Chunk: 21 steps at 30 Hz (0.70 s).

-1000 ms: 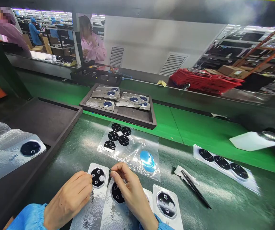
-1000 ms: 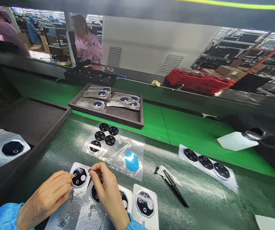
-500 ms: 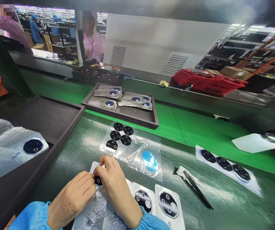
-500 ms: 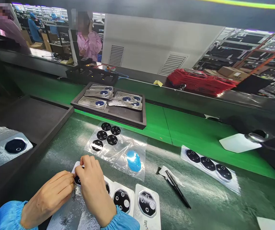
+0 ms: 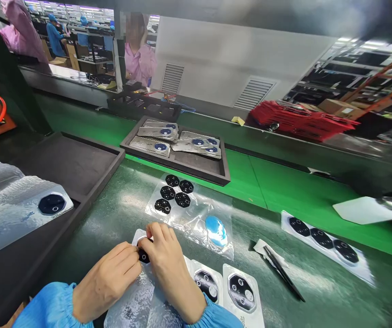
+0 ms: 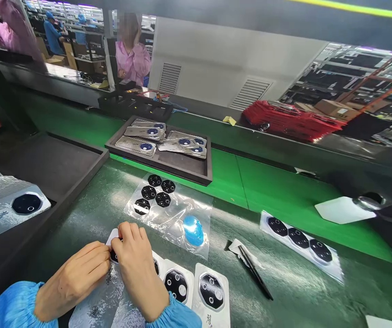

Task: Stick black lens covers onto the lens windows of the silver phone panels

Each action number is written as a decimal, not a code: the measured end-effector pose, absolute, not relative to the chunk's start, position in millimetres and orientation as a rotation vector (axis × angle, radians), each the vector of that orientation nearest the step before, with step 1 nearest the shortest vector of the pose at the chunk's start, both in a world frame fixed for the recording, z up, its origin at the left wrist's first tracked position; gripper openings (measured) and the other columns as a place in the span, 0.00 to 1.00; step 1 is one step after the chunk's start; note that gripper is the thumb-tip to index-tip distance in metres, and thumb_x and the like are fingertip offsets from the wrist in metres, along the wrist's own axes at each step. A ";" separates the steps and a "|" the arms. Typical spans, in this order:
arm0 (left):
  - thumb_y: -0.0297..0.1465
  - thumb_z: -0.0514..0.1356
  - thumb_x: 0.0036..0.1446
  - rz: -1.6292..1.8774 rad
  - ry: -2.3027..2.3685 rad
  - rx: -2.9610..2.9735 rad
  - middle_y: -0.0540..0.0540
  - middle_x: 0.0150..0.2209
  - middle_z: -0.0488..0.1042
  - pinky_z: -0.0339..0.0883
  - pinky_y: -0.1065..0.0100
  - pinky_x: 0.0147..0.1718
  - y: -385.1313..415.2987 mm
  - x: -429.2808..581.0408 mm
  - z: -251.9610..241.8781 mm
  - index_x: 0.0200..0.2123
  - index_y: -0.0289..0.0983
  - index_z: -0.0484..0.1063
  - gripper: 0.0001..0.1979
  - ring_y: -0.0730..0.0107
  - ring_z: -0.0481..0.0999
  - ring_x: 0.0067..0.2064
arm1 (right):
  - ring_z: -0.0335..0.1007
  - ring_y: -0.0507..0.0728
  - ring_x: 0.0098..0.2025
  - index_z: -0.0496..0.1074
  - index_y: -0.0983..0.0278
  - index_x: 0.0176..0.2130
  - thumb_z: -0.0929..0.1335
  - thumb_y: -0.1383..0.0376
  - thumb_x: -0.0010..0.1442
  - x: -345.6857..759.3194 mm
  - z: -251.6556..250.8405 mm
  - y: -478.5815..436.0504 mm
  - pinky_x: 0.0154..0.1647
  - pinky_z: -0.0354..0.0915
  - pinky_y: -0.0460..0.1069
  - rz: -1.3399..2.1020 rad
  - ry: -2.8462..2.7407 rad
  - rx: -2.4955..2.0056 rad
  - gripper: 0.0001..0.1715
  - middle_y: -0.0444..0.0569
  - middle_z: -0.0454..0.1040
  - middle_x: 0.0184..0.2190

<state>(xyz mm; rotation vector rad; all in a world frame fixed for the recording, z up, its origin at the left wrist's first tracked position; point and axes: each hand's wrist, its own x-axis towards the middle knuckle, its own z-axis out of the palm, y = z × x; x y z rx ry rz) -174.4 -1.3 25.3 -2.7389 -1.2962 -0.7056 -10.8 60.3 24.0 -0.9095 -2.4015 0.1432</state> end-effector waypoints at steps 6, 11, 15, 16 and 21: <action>0.16 0.50 0.64 -0.707 -1.292 -2.721 0.46 0.29 0.69 0.72 0.58 0.40 0.0 -172.0 28.0 0.29 0.35 0.67 0.14 0.66 0.70 0.34 | 0.58 0.57 0.36 0.70 0.64 0.30 0.65 0.73 0.66 -9.4 25.2 62.2 0.34 0.54 0.52 0.086 -2.403 -0.895 0.13 0.49 0.66 0.35; 0.17 0.50 0.65 -0.736 -1.305 -2.728 0.47 0.30 0.69 0.73 0.58 0.40 0.7 -172.5 27.3 0.30 0.36 0.67 0.14 0.66 0.70 0.34 | 0.58 0.57 0.37 0.70 0.63 0.32 0.64 0.73 0.66 -9.7 25.3 61.1 0.35 0.55 0.52 0.117 -2.400 -0.923 0.12 0.49 0.66 0.36; 0.17 0.50 0.64 -0.751 -1.302 -2.711 0.46 0.30 0.70 0.72 0.59 0.40 -0.3 -172.8 28.0 0.30 0.35 0.67 0.13 0.66 0.71 0.34 | 0.58 0.57 0.36 0.69 0.63 0.29 0.65 0.72 0.66 -10.3 25.5 62.3 0.34 0.56 0.51 0.089 -2.419 -0.897 0.13 0.48 0.66 0.35; 0.17 0.50 0.64 -0.744 -1.303 -2.717 0.46 0.30 0.70 0.72 0.58 0.40 -0.6 -172.9 28.1 0.30 0.35 0.67 0.13 0.65 0.71 0.34 | 0.58 0.57 0.36 0.69 0.63 0.29 0.66 0.72 0.66 -10.1 25.5 63.1 0.34 0.56 0.51 0.099 -2.405 -0.890 0.13 0.48 0.66 0.35; 0.18 0.51 0.65 -0.726 -1.310 -2.734 0.46 0.30 0.70 0.72 0.58 0.39 -1.0 -172.9 27.1 0.29 0.35 0.67 0.13 0.64 0.72 0.35 | 0.59 0.57 0.36 0.71 0.62 0.31 0.65 0.72 0.66 -9.5 25.0 65.2 0.34 0.56 0.51 0.095 -2.401 -0.922 0.11 0.48 0.67 0.35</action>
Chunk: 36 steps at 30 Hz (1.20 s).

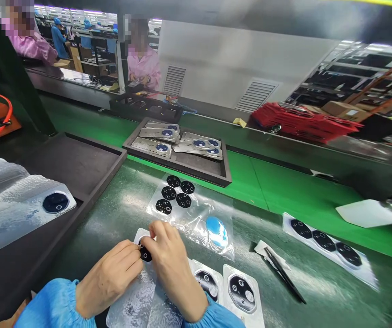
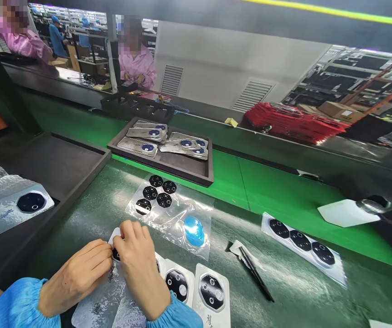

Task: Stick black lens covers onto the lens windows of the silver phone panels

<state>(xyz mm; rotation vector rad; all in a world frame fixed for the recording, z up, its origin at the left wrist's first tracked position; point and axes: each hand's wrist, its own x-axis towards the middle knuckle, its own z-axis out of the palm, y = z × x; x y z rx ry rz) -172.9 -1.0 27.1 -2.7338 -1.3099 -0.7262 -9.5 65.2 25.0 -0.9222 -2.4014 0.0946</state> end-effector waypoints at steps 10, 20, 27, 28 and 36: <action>0.17 0.50 0.63 -0.758 -1.311 -2.720 0.46 0.29 0.69 0.71 0.59 0.37 1.1 -171.9 29.8 0.29 0.35 0.66 0.13 0.65 0.71 0.33 | 0.58 0.57 0.35 0.69 0.62 0.29 0.68 0.71 0.64 -10.6 22.7 65.7 0.33 0.56 0.51 0.072 -2.436 -0.905 0.12 0.47 0.67 0.34; 0.16 0.50 0.63 -0.780 -1.299 -2.737 0.47 0.29 0.70 0.71 0.60 0.37 -0.1 -172.2 29.1 0.30 0.35 0.66 0.13 0.66 0.69 0.34 | 0.58 0.56 0.36 0.70 0.62 0.31 0.67 0.72 0.65 -10.3 22.0 63.6 0.34 0.56 0.50 0.136 -2.413 -0.924 0.11 0.48 0.66 0.36; 0.17 0.50 0.64 -0.765 -1.294 -2.741 0.47 0.29 0.69 0.71 0.60 0.36 0.2 -172.2 29.6 0.29 0.35 0.66 0.13 0.66 0.69 0.33 | 0.58 0.56 0.36 0.69 0.62 0.30 0.67 0.71 0.66 -9.6 21.6 64.4 0.33 0.55 0.51 0.147 -2.404 -0.911 0.12 0.47 0.65 0.35; 0.17 0.50 0.64 -0.763 -1.293 -2.747 0.47 0.29 0.69 0.71 0.60 0.37 0.4 -172.0 29.7 0.29 0.35 0.66 0.13 0.66 0.69 0.33 | 0.59 0.56 0.36 0.69 0.62 0.31 0.66 0.71 0.66 -9.5 21.8 64.4 0.34 0.56 0.51 0.166 -2.400 -0.929 0.10 0.47 0.65 0.35; 0.18 0.49 0.65 -0.797 -1.312 -2.731 0.47 0.29 0.69 0.70 0.61 0.36 1.1 -171.7 30.8 0.30 0.36 0.65 0.13 0.66 0.69 0.33 | 0.58 0.57 0.35 0.69 0.63 0.30 0.69 0.71 0.64 -10.7 19.5 63.9 0.33 0.55 0.51 0.098 -2.424 -0.902 0.10 0.47 0.66 0.35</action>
